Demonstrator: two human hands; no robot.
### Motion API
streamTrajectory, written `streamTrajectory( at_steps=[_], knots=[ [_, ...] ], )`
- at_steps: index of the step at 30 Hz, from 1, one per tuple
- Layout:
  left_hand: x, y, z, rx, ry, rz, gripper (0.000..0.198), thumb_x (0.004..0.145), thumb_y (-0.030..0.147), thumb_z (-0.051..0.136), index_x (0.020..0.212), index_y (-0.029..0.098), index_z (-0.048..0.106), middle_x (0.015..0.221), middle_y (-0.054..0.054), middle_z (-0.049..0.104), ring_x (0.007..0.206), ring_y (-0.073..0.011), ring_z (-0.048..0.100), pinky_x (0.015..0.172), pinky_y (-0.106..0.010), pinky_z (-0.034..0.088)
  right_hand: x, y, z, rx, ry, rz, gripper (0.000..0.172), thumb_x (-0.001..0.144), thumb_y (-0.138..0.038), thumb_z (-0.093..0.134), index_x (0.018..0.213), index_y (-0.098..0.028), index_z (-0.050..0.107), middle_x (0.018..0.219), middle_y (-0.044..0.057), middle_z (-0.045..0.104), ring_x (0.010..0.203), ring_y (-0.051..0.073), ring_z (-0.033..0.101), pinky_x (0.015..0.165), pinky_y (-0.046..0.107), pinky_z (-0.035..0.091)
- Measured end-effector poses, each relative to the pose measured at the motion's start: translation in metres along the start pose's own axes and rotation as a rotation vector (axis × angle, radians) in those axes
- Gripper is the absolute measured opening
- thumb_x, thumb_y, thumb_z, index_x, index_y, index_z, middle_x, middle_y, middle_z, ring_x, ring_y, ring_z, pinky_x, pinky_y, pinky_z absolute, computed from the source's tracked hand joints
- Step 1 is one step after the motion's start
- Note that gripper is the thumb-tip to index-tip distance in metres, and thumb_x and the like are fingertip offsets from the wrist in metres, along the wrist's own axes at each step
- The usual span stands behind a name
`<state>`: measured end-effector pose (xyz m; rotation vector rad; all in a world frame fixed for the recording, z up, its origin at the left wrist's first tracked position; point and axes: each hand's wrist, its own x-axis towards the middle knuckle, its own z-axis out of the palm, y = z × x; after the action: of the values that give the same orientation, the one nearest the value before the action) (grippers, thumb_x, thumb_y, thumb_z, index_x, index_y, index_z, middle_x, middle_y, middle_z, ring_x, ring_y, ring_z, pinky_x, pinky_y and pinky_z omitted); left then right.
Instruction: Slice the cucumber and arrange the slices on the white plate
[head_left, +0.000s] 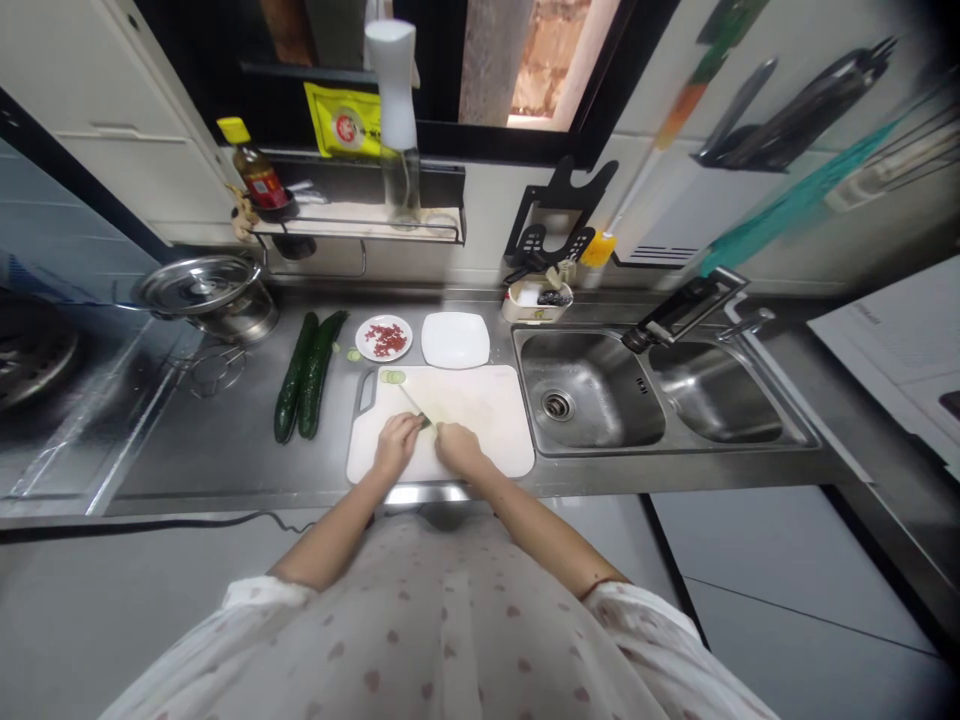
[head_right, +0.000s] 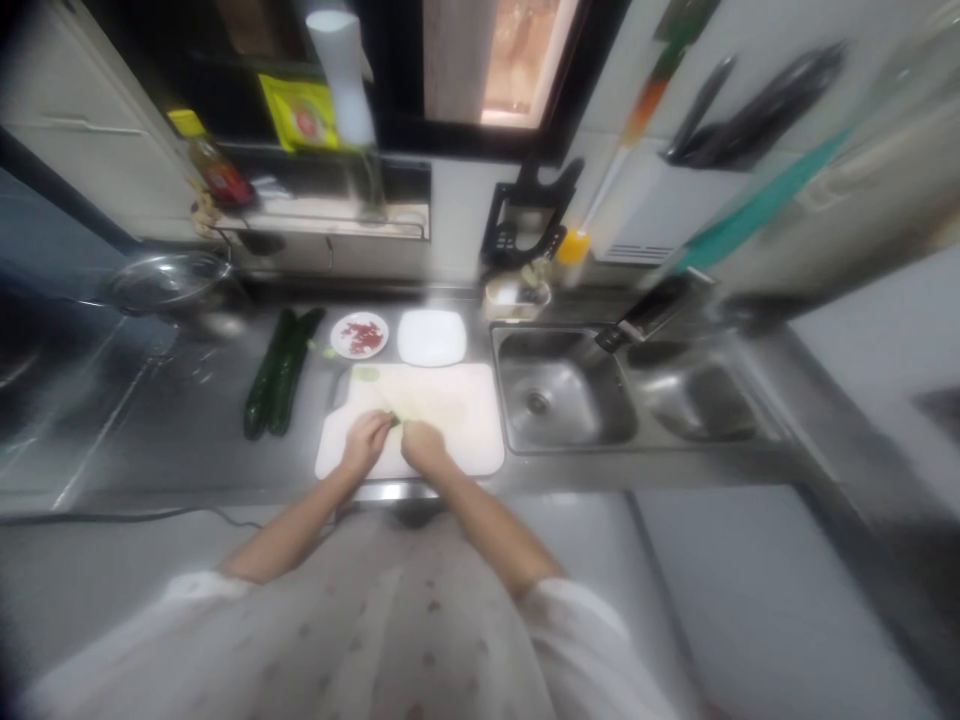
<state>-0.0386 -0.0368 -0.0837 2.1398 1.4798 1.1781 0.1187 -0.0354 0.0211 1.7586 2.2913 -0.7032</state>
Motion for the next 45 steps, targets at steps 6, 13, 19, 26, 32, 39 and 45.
streamTrajectory(
  at_steps=[6, 13, 19, 26, 32, 39, 45],
  knots=[
    [0.000, 0.000, 0.001, -0.010, 0.007, -0.004, 0.020, 0.091, 0.021, 0.050, 0.101, 0.021, 0.068, 0.099, -0.007, 0.067, 0.097, -0.0186, 0.060, 0.089, -0.035, 0.049, -0.008, 0.009, 0.010, -0.047, 0.009, 0.010, 0.030, 0.089, -0.011, 0.035, 0.104, -0.013, 0.061, 0.098, 0.013, 0.068, 0.094, 0.021, 0.064, 0.077, 0.028, 0.046],
    [0.000, 0.001, 0.001, -0.006, 0.023, 0.004, 0.020, 0.091, 0.022, 0.050, 0.100, 0.020, 0.068, 0.099, -0.007, 0.068, 0.095, -0.0186, 0.061, 0.088, -0.036, 0.050, -0.012, 0.014, 0.012, -0.047, -0.019, 0.026, 0.032, 0.089, -0.011, 0.034, 0.104, -0.014, 0.061, 0.098, 0.014, 0.068, 0.095, 0.021, 0.064, 0.078, 0.029, 0.046],
    [0.000, 0.000, 0.002, -0.010, 0.027, 0.010, 0.021, 0.091, 0.021, 0.050, 0.100, 0.020, 0.068, 0.099, -0.007, 0.068, 0.096, -0.0187, 0.061, 0.087, -0.036, 0.050, -0.006, 0.010, 0.010, -0.052, -0.024, 0.024, 0.032, 0.089, -0.011, 0.034, 0.105, -0.013, 0.062, 0.098, 0.015, 0.068, 0.095, 0.022, 0.064, 0.077, 0.029, 0.046],
    [0.000, -0.002, 0.004, -0.008, 0.032, 0.011, 0.021, 0.091, 0.021, 0.050, 0.101, 0.021, 0.068, 0.099, -0.007, 0.068, 0.095, -0.0188, 0.060, 0.086, -0.036, 0.051, -0.006, 0.009, 0.005, -0.033, -0.021, 0.022, 0.032, 0.089, -0.011, 0.035, 0.105, -0.013, 0.062, 0.100, 0.015, 0.068, 0.096, 0.022, 0.064, 0.077, 0.029, 0.046],
    [0.000, 0.000, 0.003, -0.003, 0.045, 0.021, 0.020, 0.090, 0.020, 0.050, 0.101, 0.021, 0.068, 0.099, -0.007, 0.067, 0.096, -0.0191, 0.060, 0.086, -0.036, 0.051, -0.003, 0.004, -0.002, -0.019, -0.033, 0.028, 0.032, 0.088, -0.009, 0.036, 0.104, -0.013, 0.064, 0.100, 0.014, 0.069, 0.097, 0.021, 0.064, 0.077, 0.028, 0.046],
    [0.000, 0.004, 0.002, -0.019, 0.060, 0.002, 0.020, 0.091, 0.021, 0.049, 0.099, 0.020, 0.068, 0.098, -0.007, 0.067, 0.095, -0.0184, 0.061, 0.086, -0.035, 0.051, -0.009, 0.003, 0.002, -0.060, -0.022, 0.048, 0.033, 0.088, -0.008, 0.035, 0.106, -0.013, 0.063, 0.100, 0.015, 0.069, 0.097, 0.021, 0.065, 0.077, 0.028, 0.046],
    [0.001, 0.005, 0.001, -0.025, 0.060, -0.009, 0.020, 0.091, 0.022, 0.049, 0.098, 0.021, 0.068, 0.097, -0.007, 0.067, 0.094, -0.0186, 0.061, 0.086, -0.036, 0.051, -0.026, 0.010, 0.006, -0.068, -0.060, 0.079, 0.029, 0.089, -0.009, 0.038, 0.106, -0.014, 0.061, 0.097, 0.014, 0.068, 0.095, 0.021, 0.065, 0.075, 0.028, 0.046]
  ],
)
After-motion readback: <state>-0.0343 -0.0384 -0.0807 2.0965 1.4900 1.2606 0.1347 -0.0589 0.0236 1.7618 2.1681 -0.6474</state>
